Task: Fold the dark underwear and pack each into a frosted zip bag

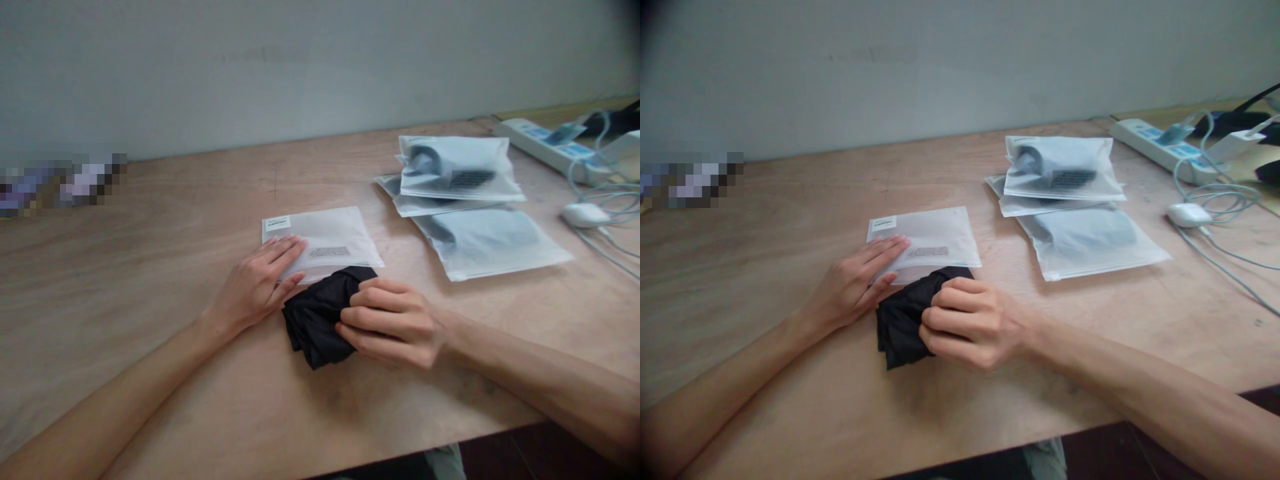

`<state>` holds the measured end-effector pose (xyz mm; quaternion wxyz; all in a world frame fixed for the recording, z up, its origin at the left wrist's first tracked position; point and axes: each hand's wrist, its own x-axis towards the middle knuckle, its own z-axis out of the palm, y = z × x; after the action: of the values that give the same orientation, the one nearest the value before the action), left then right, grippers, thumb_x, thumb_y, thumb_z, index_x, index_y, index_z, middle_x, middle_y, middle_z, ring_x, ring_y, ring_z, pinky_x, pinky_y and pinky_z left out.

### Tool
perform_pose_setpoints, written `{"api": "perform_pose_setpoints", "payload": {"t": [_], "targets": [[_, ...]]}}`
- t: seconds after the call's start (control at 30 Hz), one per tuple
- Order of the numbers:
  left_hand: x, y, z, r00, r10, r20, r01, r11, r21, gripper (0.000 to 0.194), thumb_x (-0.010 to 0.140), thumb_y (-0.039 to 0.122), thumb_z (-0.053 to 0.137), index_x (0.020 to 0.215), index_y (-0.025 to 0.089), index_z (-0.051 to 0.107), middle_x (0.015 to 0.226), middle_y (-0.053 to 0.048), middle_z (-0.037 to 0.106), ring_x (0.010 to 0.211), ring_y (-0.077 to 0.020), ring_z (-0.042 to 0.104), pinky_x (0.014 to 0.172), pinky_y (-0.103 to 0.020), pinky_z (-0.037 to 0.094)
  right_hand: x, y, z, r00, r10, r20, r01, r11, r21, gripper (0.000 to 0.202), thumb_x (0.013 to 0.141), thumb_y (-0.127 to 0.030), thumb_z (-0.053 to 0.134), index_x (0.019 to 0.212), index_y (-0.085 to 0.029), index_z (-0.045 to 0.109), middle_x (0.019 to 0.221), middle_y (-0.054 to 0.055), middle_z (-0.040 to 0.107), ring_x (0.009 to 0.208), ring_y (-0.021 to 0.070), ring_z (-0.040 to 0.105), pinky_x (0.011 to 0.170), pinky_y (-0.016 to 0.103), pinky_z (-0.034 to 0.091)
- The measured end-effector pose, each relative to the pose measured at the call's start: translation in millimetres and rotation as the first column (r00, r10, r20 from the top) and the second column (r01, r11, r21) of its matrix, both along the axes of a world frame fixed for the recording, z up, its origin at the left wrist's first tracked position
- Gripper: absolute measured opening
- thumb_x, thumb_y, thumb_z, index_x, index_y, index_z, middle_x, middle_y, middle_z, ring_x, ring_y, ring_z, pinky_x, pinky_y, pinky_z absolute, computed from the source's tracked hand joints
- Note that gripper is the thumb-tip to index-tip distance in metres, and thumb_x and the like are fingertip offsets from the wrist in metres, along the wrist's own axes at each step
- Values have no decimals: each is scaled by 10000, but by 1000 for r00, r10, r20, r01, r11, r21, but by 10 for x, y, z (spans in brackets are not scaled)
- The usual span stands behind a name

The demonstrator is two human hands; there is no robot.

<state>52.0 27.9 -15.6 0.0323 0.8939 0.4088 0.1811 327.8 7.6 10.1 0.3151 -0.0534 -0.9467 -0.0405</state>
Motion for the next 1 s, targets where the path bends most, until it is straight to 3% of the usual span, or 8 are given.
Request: {"api": "perform_pose_setpoints", "payload": {"t": [0.13,0.27,0.37,0.5,0.63,0.73,0.9,1.0], "targets": [[0,40,-12,999,43,-23,-42,999,8,497,1074,382,390,1510,152,452,1568,-139,459,1459,-287,443,1226,-540,367,-37,-89,25,1000,-16,25,16,1000,-16,93,951,-136,616,937,-144,707,920,45,728,874,174,639,800,326,547],[-29,61,-7,994,83,69,-96,974,206,298,1030,185,477,1261,170,665,1358,-95,658,1286,-247,610,1138,-453,485,-35,-30,-47,994,-114,-6,113,992,-54,90,948,-172,604,979,-157,687,975,63,719,990,221,629,845,363,552],[-53,46,4,993,69,93,-94,948,304,222,1012,157,514,1103,169,717,1132,-64,759,1045,-211,723,980,-366,585,-16,35,-84,981,-192,-4,191,979,-70,91,925,-178,618,1003,-161,662,1012,95,697,1037,241,617,876,400,559],[-38,27,-4,998,55,-13,-49,952,301,259,1032,202,492,1162,146,710,1173,-72,761,1056,-229,738,992,-387,589,5,38,-58,970,-242,33,243,945,-221,230,869,-232,661,1087,-165,631,1230,172,622,1238,319,528,976,492,539],[-23,57,-13,990,100,-96,-81,979,188,396,1065,307,425,1368,130,608,1397,-98,642,1264,-254,644,1114,-447,511,4,-5,-5,967,-231,110,255,899,-357,460,861,-359,650,1251,-121,593,1388,212,548,1279,351,520,1051,536,494],[-57,108,-11,980,124,-153,-115,991,65,512,1078,390,347,1498,125,471,1543,-106,495,1426,-268,493,1211,-492,391,4,-6,-2,962,-241,129,273,890,-366,576,851,-329,619,1375,-105,537,1412,209,553,1247,345,557,1032,528,508],[-134,166,-22,977,74,-199,-89,994,-65,622,1055,416,338,1613,161,233,1680,-74,236,1584,-310,129,1272,-586,176,27,25,-48,942,-300,151,333,890,-310,585,849,-208,594,1422,-118,517,1438,196,562,1190,341,613,936,494,567],[-145,170,-25,978,70,-197,-89,992,-86,610,1052,383,339,1622,218,200,1691,-58,209,1587,-329,90,1253,-640,135,36,28,-72,941,-308,137,336,900,-280,542,877,-188,593,1410,-108,532,1428,206,574,1190,339,630,926,484,581]]}}
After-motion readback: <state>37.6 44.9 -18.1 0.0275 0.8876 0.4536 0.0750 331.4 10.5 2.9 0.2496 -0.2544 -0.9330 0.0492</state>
